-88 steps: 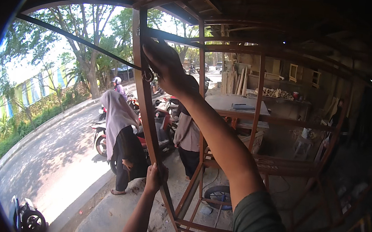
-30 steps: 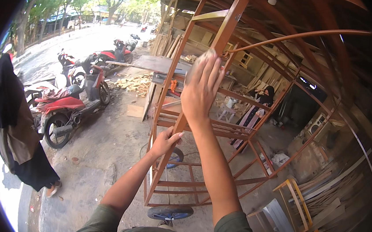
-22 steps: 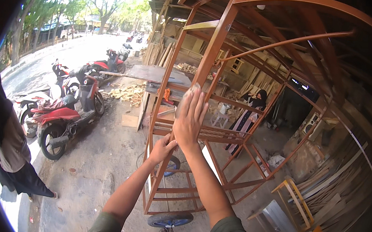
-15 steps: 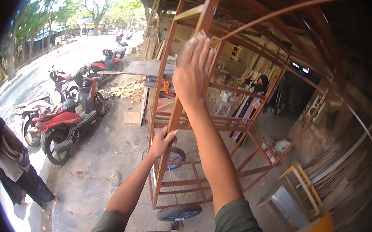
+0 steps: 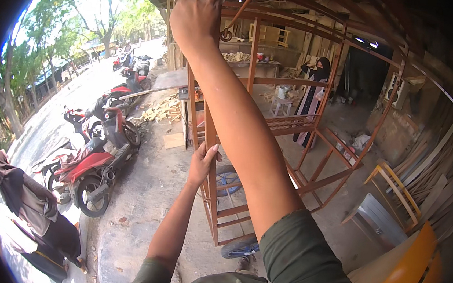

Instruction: The person sands the joints of a brown metal cart frame with an angle grinder and then continues sanding the frame by hand using a small piece of sandpaper.

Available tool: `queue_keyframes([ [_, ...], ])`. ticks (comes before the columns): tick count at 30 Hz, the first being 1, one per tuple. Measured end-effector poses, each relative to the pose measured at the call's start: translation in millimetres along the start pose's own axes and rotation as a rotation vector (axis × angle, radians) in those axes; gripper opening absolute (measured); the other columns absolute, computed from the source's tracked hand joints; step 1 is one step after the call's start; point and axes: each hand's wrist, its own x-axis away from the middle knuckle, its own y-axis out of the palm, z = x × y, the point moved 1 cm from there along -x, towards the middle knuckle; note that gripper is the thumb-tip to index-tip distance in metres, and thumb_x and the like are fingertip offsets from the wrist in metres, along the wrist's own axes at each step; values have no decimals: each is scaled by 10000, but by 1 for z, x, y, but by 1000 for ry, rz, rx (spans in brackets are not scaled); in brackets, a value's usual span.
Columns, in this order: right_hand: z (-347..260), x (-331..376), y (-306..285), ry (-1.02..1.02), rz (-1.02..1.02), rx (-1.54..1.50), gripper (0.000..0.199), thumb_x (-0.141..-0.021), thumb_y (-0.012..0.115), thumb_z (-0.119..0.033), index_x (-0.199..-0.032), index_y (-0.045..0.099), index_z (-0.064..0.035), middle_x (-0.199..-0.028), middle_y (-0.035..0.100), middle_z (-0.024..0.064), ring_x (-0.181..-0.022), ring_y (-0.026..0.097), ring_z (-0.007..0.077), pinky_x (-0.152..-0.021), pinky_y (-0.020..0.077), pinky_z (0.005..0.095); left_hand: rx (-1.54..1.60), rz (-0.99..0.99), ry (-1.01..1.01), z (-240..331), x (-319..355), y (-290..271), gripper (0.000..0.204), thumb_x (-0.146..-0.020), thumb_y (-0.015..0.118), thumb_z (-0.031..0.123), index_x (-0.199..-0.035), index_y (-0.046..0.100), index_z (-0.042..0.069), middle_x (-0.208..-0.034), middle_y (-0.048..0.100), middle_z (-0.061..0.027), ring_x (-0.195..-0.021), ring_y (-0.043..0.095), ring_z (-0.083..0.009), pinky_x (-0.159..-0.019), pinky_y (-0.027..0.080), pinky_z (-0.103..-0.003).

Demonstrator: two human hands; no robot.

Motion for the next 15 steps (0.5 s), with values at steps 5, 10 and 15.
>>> queue_keyframes([
  [5, 3, 70, 0, -92, 6, -88, 602, -871, 506, -26, -1358, 353, 294, -1433, 328, 508, -1397, 298, 618, -1190, 286, 572, -9, -13, -21, -8, -2, -9, 369, -1024, 622, 373, -913, 599, 21, -717, 638, -27, -664, 573, -84, -630, 470, -268],
  [10, 5, 54, 4, -92, 56, -155, 610, -855, 510, -35, -1345, 365, 300, -1409, 336, 524, -1386, 287, 642, -1198, 245, 602, -46, 6, -20, -1, -1, -8, 394, -1015, 633, 392, -902, 598, 17, -723, 649, -38, -678, 593, -91, -640, 478, -273],
  [15, 18, -26, 19, 20, 137, -202, 621, -905, 497, -33, -1399, 299, 287, -1481, 318, 464, -1437, 301, 535, -1221, 250, 556, -64, -78, -53, 11, -2, -10, 287, -1058, 575, 323, -1030, 615, 41, -788, 652, -21, -759, 603, -87, -722, 483, -262],
])
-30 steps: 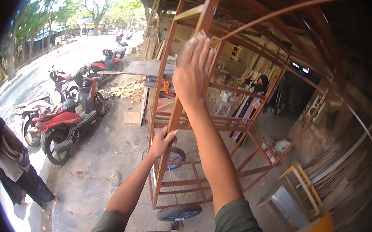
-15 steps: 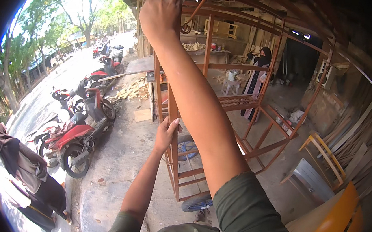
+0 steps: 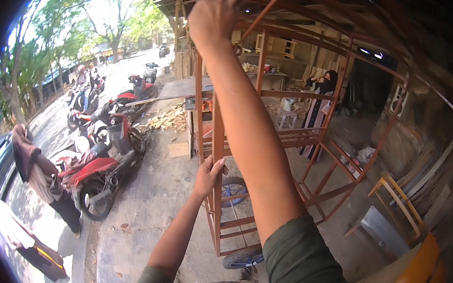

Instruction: The person sands the joints of a brown metal cart frame with an angle grinder and then continues sanding the frame by hand using a small piece of sandpaper.

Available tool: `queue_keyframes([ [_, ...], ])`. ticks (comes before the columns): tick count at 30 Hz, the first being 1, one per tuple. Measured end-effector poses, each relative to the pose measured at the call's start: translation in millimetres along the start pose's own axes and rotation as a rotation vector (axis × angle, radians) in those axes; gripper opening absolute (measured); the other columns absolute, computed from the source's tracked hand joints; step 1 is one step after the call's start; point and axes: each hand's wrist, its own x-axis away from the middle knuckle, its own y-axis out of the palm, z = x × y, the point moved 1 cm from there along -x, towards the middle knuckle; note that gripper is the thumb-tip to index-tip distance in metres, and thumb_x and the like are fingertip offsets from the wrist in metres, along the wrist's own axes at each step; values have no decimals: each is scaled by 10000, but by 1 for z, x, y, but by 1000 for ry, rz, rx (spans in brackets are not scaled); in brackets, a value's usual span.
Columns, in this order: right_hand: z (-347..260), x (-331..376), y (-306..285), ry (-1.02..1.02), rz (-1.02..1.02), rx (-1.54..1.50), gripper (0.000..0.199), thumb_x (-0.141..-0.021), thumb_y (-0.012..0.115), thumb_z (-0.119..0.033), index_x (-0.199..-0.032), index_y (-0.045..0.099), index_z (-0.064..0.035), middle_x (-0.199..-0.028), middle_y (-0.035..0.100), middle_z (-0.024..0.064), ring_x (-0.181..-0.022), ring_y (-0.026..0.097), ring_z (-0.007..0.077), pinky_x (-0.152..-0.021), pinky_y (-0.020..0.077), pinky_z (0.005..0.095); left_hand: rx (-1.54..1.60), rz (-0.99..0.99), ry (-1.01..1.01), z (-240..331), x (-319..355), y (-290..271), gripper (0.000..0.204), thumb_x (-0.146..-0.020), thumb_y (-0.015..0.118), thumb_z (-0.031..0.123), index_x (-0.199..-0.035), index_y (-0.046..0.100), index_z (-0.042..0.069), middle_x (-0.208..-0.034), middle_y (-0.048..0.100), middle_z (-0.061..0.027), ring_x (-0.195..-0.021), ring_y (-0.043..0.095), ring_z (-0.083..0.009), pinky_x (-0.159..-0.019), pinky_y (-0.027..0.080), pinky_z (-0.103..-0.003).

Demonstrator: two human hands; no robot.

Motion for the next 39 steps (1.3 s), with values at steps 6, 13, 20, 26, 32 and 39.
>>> queue_keyframes([
  [6, -2, 38, -10, -260, -102, 133, 504, -960, 590, -186, -1327, 493, 145, -1419, 486, 290, -1337, 453, 455, -1126, 346, 524, -25, 105, -31, -8, 20, -9, 424, -983, 666, 425, -1097, 635, 18, -795, 638, -63, -771, 609, -130, -723, 509, -331],
  [13, 62, -4, 4, -377, -64, 231, 463, -1029, 557, -318, -1217, 546, 106, -1336, 525, 271, -1258, 508, 451, -1086, 420, 505, 26, 134, 121, -14, 10, 18, 552, -923, 689, 544, -1043, 628, 9, -738, 617, -234, -715, 639, -403, -674, 493, -441],
  [20, -9, 68, -18, -357, 11, 242, 593, -1050, 514, -342, -1398, 431, 132, -1484, 418, 308, -1357, 455, 460, -1132, 399, 512, -29, 136, 81, -15, 11, -12, 482, -927, 723, 467, -989, 639, -4, -723, 632, -94, -687, 609, -189, -671, 484, -366],
  [26, 8, 6, 2, -429, 50, 350, 539, -1054, 502, -334, -1329, 493, 130, -1401, 513, 295, -1311, 501, 451, -1117, 422, 476, -30, 117, 77, -5, 13, -8, 479, -936, 715, 451, -1027, 637, -12, -745, 613, -93, -708, 580, -166, -681, 472, -353],
  [32, -24, 67, -35, -300, -59, 172, 568, -1010, 588, -241, -1369, 418, 164, -1453, 429, 321, -1343, 450, 456, -1155, 385, 486, 35, 108, 77, -3, 19, -16, 486, -943, 706, 454, -1037, 625, -15, -750, 575, -83, -708, 535, -156, -674, 453, -342],
  [39, -15, 156, -68, -170, -289, 33, 653, -998, 595, -225, -1466, 325, 142, -1581, 270, 329, -1477, 266, 485, -1217, 261, 539, 50, -44, 57, -22, 8, -16, 359, -962, 722, 333, -1049, 630, -3, -853, 621, -29, -810, 553, -106, -731, 463, -304],
])
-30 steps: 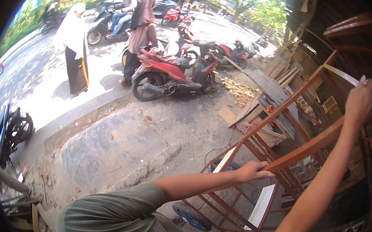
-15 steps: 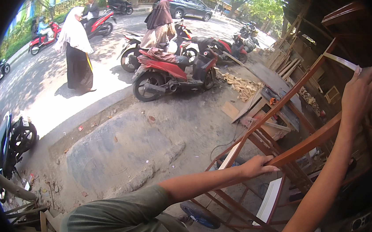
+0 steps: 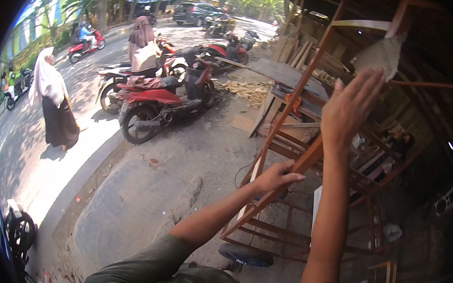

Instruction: The person sands the joints of a brown metal cart frame with an angle grinder and then continues sanding the frame by hand using a small piece of sandpaper.

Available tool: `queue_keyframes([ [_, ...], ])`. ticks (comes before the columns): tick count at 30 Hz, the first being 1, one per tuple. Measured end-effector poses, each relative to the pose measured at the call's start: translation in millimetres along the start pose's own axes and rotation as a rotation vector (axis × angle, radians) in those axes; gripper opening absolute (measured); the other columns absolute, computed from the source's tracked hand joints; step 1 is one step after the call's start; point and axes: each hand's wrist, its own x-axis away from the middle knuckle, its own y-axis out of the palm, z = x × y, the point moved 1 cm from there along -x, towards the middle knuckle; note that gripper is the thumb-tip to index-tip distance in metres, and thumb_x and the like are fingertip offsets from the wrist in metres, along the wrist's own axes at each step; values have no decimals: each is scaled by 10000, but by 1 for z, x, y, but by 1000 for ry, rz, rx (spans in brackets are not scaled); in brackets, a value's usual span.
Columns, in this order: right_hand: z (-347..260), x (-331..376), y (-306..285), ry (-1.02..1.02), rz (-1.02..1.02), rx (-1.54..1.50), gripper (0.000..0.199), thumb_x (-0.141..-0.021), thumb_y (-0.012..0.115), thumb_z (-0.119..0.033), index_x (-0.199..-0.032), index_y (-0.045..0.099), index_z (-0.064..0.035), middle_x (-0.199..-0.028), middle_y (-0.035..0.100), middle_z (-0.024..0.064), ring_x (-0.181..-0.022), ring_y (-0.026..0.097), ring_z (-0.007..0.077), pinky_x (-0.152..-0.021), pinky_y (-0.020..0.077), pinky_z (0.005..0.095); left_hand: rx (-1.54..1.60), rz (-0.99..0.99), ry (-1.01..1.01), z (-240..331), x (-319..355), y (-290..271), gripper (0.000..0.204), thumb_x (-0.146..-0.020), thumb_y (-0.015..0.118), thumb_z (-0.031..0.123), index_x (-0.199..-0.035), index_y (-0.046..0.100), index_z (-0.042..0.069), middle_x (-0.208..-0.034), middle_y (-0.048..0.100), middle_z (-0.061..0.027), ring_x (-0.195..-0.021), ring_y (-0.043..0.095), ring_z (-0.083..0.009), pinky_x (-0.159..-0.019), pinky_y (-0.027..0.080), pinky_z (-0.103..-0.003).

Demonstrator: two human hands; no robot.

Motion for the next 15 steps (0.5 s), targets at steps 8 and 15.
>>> queue_keyframes([
  [8, 11, -57, -4, 42, 16, -52, 620, -858, 706, -72, -1366, 424, 142, -1332, 418, 282, -1282, 430, 476, -1079, 426, 552, 92, -17, -80, -3, -3, 2, 324, -998, 681, 290, -1168, 653, 15, -979, 711, -26, -917, 624, -83, -825, 499, -271],
  [15, 47, -118, 19, 3, 211, -130, 581, -996, 470, -48, -1506, 253, 126, -1555, 285, 381, -1479, 245, 514, -1212, 248, 563, 2, 7, -85, 3, -1, 10, 315, -962, 730, 293, -1062, 678, -2, -876, 711, -25, -818, 623, -69, -752, 506, -265],
])
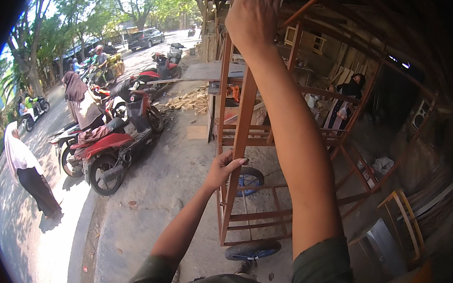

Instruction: The person sands the joints of a brown metal cart frame with an angle grinder and then continues sanding the frame by hand using a small piece of sandpaper.

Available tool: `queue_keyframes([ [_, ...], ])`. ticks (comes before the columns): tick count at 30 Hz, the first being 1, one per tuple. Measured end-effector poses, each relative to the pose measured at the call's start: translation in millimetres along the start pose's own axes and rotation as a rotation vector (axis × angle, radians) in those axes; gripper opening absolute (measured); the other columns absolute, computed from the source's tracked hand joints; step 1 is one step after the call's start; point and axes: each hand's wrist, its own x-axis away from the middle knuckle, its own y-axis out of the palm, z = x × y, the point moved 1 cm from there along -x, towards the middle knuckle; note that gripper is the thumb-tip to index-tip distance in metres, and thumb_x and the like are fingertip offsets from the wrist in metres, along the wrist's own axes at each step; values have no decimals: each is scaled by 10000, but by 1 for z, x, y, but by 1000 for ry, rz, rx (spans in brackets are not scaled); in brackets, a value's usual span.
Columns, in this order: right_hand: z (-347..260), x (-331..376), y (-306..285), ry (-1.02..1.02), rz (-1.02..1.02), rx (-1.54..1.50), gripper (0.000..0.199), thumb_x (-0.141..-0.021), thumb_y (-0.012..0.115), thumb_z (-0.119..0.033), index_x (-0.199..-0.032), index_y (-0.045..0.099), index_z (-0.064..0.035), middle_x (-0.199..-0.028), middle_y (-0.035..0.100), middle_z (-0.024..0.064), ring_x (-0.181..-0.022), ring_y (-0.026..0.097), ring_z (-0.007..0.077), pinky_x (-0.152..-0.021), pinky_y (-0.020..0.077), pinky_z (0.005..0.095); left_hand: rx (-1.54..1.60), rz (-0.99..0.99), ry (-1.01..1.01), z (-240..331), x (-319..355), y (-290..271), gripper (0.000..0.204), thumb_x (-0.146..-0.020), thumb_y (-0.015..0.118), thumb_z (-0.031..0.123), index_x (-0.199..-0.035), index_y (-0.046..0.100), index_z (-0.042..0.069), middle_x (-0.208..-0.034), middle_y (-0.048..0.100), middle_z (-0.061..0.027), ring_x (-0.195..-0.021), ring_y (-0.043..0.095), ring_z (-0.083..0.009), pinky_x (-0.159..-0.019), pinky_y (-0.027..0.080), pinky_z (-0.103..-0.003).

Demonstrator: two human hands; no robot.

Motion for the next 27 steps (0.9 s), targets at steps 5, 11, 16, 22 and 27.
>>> queue_keyframes([
  [5, -15, 46, -4, -43, -29, -59, 626, -969, 600, -184, -1451, 356, 131, -1552, 300, 330, -1485, 240, 495, -1208, 248, 563, -278, -7, -58, -24, 18, -23, 304, -916, 782, 269, -1054, 703, 9, -896, 737, -44, -862, 670, -97, -808, 526, -302],
  [11, -44, 258, -71, 188, -408, -116, 861, -934, 685, -248, -1554, 196, 95, -1628, 164, 327, -1510, 166, 513, -1212, 158, 629, -267, -49, 81, -8, 17, -14, 296, -849, 822, 190, -1039, 704, -3, -999, 757, -135, -927, 734, -188, -843, 547, -339],
  [16, -46, 306, -85, 86, -513, -14, 996, -912, 654, -527, -1594, 182, 25, -1664, 133, 268, -1539, 98, 477, -1186, 22, 699, -457, -167, 27, -28, 20, -26, 304, -841, 820, 198, -1043, 715, -4, -944, 757, -122, -890, 723, -191, -829, 546, -341],
  [22, 0, 152, -46, -30, -332, -59, 859, -917, 662, -493, -1581, 305, -81, -1687, 202, 94, -1529, 110, 481, -1184, 138, 695, -359, -111, -68, -28, 33, -30, 291, -862, 799, 202, -1046, 730, -12, -921, 763, -122, -889, 734, -191, -831, 556, -350],
  [27, -4, 318, -88, -121, -594, -132, 854, -849, 728, -443, -1551, 378, -106, -1679, 215, 87, -1512, 110, 531, -1133, 94, 802, -360, -74, -1, -45, 42, -27, 388, -808, 839, 316, -990, 724, -7, -853, 725, -180, -791, 725, -298, -729, 554, -389],
])
